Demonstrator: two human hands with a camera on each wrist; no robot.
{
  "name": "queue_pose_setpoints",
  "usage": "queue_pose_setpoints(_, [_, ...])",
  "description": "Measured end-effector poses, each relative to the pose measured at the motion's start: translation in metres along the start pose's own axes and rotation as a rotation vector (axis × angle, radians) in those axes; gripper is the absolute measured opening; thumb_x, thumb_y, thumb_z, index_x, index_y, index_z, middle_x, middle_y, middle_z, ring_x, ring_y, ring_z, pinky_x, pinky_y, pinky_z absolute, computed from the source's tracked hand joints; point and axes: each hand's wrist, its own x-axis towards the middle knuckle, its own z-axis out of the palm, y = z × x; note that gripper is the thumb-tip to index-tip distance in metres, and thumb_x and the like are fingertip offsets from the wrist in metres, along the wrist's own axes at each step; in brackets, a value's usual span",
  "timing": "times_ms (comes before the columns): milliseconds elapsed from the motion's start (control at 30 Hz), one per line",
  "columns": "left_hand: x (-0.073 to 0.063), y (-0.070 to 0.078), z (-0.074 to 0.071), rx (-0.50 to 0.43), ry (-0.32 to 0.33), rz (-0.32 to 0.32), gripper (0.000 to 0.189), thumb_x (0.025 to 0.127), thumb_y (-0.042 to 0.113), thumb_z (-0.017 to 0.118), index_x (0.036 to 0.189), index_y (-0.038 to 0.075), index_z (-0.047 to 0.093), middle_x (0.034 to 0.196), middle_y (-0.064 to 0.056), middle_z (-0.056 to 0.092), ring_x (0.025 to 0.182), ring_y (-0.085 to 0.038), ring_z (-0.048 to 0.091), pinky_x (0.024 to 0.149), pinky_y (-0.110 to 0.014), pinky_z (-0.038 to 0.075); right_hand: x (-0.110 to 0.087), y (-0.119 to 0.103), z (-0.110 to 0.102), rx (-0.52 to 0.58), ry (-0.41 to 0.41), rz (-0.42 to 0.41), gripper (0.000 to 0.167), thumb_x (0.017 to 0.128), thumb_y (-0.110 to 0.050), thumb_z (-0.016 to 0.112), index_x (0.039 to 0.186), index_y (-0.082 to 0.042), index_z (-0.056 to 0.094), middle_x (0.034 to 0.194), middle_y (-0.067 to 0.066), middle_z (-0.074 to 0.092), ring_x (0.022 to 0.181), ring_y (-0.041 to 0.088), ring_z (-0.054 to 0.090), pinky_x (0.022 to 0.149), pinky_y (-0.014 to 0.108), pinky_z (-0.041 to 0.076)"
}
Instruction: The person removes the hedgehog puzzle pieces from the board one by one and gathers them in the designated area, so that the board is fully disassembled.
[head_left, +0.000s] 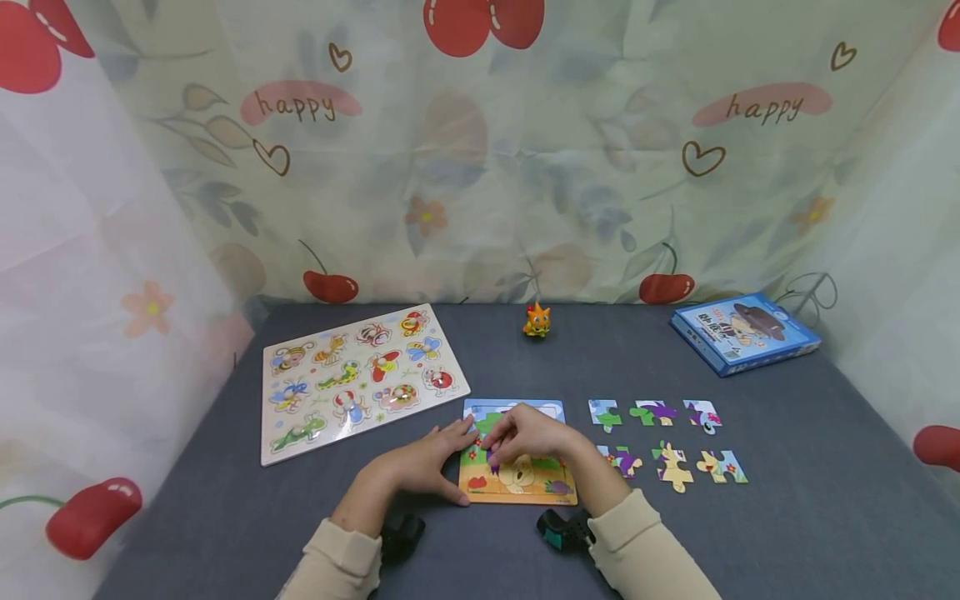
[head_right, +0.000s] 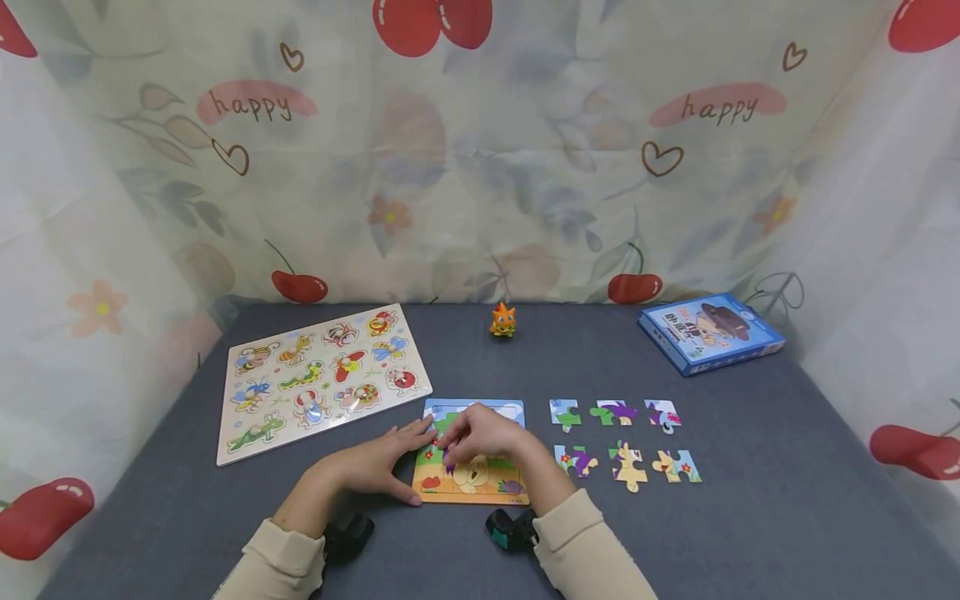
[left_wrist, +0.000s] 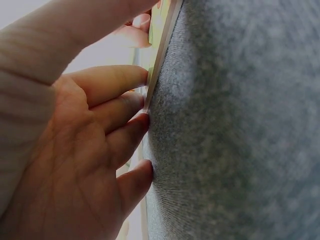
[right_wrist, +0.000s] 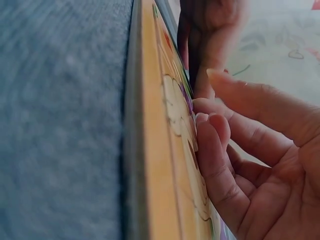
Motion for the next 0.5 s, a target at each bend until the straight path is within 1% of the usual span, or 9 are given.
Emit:
queue_pose_setpoints(367, [0.0005, 0.0005, 0.0003, -0.005, -0.005, -0.005, 0.086, 0.077, 0.03, 0.076, 0.146, 0.007, 0.03, 0.157, -0.01, 0.011, 0.146, -0.029, 0.006, 0.116, -0.052, 0.007, 0.0005, -0.0006, 0.0046, -0.001, 0.037, 0.019, 0.016, 0.079, -0.001, 0.069, 0.094, 0.006, 0.069, 0.078, 0.011, 0.069, 0.062, 0.006, 0.056, 0.059, 0.02, 0.047])
queue_pose_setpoints(500, [0.0005, 0.0019, 0.0001, -0.009, -0.004, -0.011, 0.086, 0.077, 0.03, 0.076, 0.146, 0.008, 0.03, 0.157, -0.01, 0.011, 0.146, -0.029, 0.006, 0.116, -0.052, 0.007, 0.0017, -0.0001, 0.0066, -0.015, 0.058, 0.015, 0.016, 0.078, -0.001, 0.07, 0.092, 0.006, 0.069, 0.075, 0.008, 0.067, 0.062, 0.006, 0.054, 0.058, 0.02, 0.045])
